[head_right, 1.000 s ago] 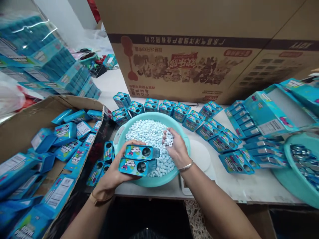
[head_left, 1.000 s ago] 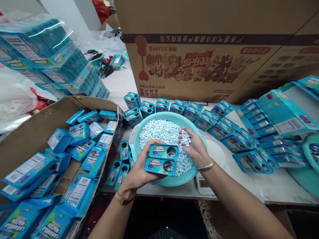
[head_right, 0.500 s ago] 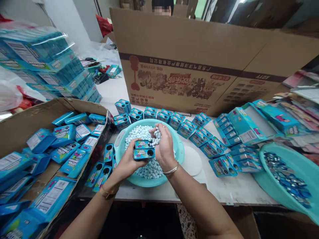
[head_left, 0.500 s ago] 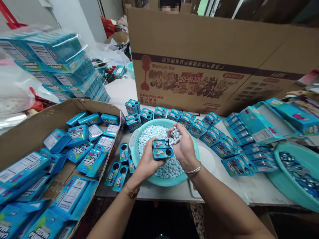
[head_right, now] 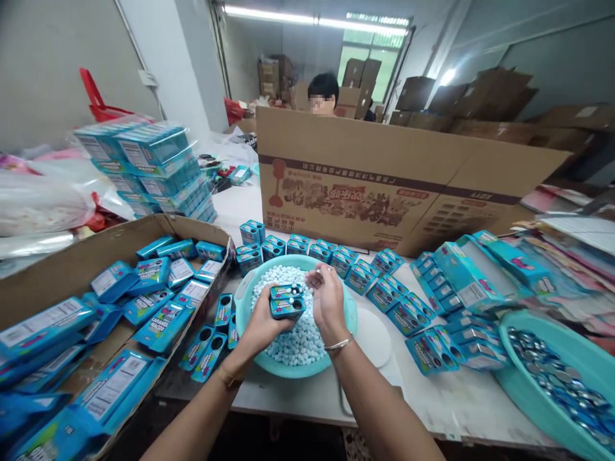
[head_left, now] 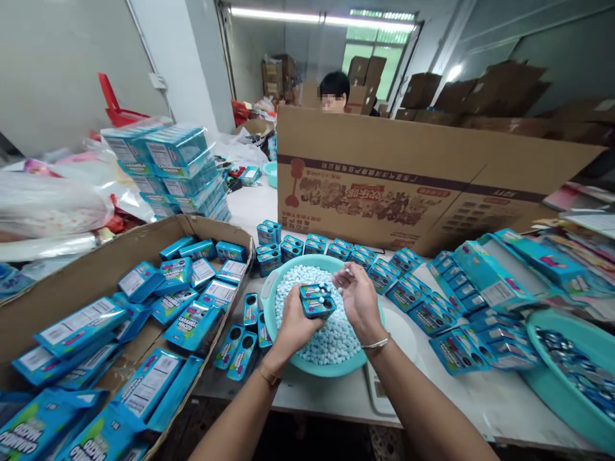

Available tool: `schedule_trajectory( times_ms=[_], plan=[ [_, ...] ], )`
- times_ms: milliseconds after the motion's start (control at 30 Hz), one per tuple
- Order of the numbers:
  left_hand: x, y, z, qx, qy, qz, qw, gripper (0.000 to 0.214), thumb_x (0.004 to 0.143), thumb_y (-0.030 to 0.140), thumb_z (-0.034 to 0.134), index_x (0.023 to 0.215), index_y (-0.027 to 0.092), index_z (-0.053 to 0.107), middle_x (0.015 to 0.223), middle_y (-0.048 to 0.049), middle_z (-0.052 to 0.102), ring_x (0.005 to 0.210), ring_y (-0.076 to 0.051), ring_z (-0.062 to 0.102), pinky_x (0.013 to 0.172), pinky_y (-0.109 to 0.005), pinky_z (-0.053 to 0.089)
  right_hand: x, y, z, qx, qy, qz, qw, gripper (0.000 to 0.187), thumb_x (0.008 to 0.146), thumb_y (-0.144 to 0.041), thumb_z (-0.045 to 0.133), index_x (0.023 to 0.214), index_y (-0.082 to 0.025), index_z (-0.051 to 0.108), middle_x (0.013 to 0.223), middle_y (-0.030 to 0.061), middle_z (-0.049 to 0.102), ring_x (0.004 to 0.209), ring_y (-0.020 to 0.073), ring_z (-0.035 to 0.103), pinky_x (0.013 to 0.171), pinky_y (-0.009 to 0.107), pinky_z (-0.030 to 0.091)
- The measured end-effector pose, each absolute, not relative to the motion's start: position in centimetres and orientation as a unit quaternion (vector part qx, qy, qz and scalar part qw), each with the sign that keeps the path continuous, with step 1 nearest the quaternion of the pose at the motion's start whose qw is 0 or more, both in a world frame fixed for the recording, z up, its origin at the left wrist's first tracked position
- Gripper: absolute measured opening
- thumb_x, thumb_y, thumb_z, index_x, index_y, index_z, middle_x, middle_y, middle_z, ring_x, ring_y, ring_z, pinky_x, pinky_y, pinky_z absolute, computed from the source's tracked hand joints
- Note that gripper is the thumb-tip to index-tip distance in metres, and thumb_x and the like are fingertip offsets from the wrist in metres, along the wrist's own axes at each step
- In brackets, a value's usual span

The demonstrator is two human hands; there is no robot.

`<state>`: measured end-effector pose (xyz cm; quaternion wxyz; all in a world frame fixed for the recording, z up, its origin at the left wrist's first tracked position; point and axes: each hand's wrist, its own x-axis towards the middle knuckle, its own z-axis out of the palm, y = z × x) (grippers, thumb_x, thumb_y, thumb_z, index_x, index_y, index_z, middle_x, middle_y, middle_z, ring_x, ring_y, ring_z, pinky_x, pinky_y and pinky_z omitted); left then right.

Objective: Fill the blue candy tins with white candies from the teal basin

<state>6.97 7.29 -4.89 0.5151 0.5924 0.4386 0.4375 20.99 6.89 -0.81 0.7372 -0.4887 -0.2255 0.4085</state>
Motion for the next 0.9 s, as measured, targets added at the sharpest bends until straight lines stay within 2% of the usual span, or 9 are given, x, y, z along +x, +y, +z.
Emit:
schedule_trajectory(
  times_ms=[133, 200, 300, 400, 500, 600, 700, 767, 900],
  plan=[
    [6.6, 7.0, -4.5, 0.694, 0.483, 0.404, 0.349, 0.067, 0.055, 0.007, 0.068, 0.119, 0.022, 0.052, 0.118, -0.0095, 0.057, 0.120, -0.035, 0.049, 0.106, -0.053, 0.033, 21.2, 7.1, -2.4, -0.573, -0.334, 0.386, 0.641, 0.043, 0.065, -0.060, 0.075, 0.084, -0.022, 0.073, 0.105, 0.0074, 0.072, 0.114, 0.0274, 0.059, 0.104, 0.041, 0.041],
    [6.7, 7.0, -4.5, 0.732, 0.475, 0.381, 0.305, 0.064, 0.059, 0.006, 0.062, 0.121, 0.021, 0.052, 0.119, -0.0108, 0.057, 0.118, -0.034, 0.050, 0.104, -0.053, 0.035, 20.4, 7.0, -3.1, -0.574, -0.319, 0.423, 0.624, 0.055, 0.070, -0.072, 0.063, 0.086, -0.021, 0.074, 0.108, 0.0098, 0.072, 0.116, 0.0295, 0.059, 0.103, 0.043, 0.041],
    [6.8, 7.7, -4.8, 0.733, 0.469, 0.396, 0.294, 0.064, 0.060, 0.008, 0.063, 0.121, 0.021, 0.050, 0.118, -0.0106, 0.057, 0.118, -0.034, 0.051, 0.104, -0.053, 0.037, 19.4, 7.3, -3.6, -0.557, -0.248, 0.471, 0.637, 0.069, 0.073, -0.082, 0.049, 0.090, -0.020, 0.073, 0.104, 0.0115, 0.073, 0.107, 0.0299, 0.063, 0.096, 0.045, 0.046],
    [7.0, 8.7, -5.2, 0.698, 0.466, 0.434, 0.327, 0.065, 0.055, 0.010, 0.068, 0.117, 0.022, 0.050, 0.116, -0.0086, 0.058, 0.117, -0.034, 0.053, 0.105, -0.053, 0.037, 18.9, 7.9, -3.6, -0.548, -0.243, 0.438, 0.670, 0.067, 0.072, -0.082, 0.052, 0.089, -0.020, 0.072, 0.103, 0.0104, 0.072, 0.105, 0.0288, 0.063, 0.096, 0.042, 0.047],
    [7.2, 8.8, -5.7, 0.636, 0.450, 0.453, 0.433, 0.067, 0.051, 0.011, 0.072, 0.114, 0.022, 0.051, 0.108, -0.0060, 0.062, 0.106, -0.030, 0.060, 0.099, -0.050, 0.045, 18.9, 8.2, -3.5, -0.546, -0.295, 0.414, 0.666, 0.066, 0.075, -0.079, 0.050, 0.088, -0.018, 0.071, 0.100, 0.0115, 0.072, 0.105, 0.0288, 0.063, 0.099, 0.041, 0.046],
    [7.0, 8.5, -6.1, 0.530, 0.450, 0.474, 0.541, 0.076, 0.046, 0.020, 0.082, 0.116, 0.022, 0.052, 0.102, -0.0038, 0.066, 0.094, -0.027, 0.065, 0.091, -0.046, 0.051, 20.0, 7.5, -3.1, -0.559, -0.377, 0.373, 0.638, 0.070, 0.083, -0.076, 0.042, 0.109, -0.016, 0.069, 0.117, 0.0132, 0.069, 0.118, 0.0287, 0.058, 0.109, 0.044, 0.038],
    [6.5, 8.7, -6.0, 0.481, 0.428, 0.496, 0.584, 0.082, 0.042, 0.025, 0.086, 0.118, 0.021, 0.054, 0.101, -0.0030, 0.068, 0.090, -0.025, 0.067, 0.085, -0.039, 0.054, 21.8, 5.8, -2.1, -0.565, -0.548, 0.319, 0.528, 0.072, 0.082, -0.065, 0.059, 0.137, -0.020, 0.052, 0.147, 0.0114, 0.048, 0.139, 0.0285, 0.040, 0.118, 0.046, 0.025],
    [6.4, 8.8, -5.3, 0.499, 0.403, 0.485, 0.595, 0.083, 0.042, 0.024, 0.085, 0.119, 0.021, 0.056, 0.103, -0.0033, 0.069, 0.091, -0.025, 0.068, 0.081, -0.034, 0.055, 22.8, 4.4, -1.0, -0.537, -0.664, 0.300, 0.426, 0.083, 0.079, -0.053, 0.071, 0.148, -0.022, 0.038, 0.155, 0.0116, 0.037, 0.144, 0.0283, 0.031, 0.119, 0.045, 0.023],
    [6.9, 8.3, -2.9, 0.555, 0.365, 0.411, 0.625, 0.086, 0.040, 0.019, 0.085, 0.121, 0.019, 0.056, 0.102, -0.0047, 0.071, 0.092, -0.029, 0.069, 0.076, -0.033, 0.057, 24.4, 1.8, 1.8, -0.526, -0.766, 0.220, 0.298, 0.090, 0.080, -0.035, 0.074, 0.154, -0.020, 0.024, 0.145, 0.0162, 0.042, 0.135, 0.0287, 0.041, 0.112, 0.043, 0.036]
  ],
)
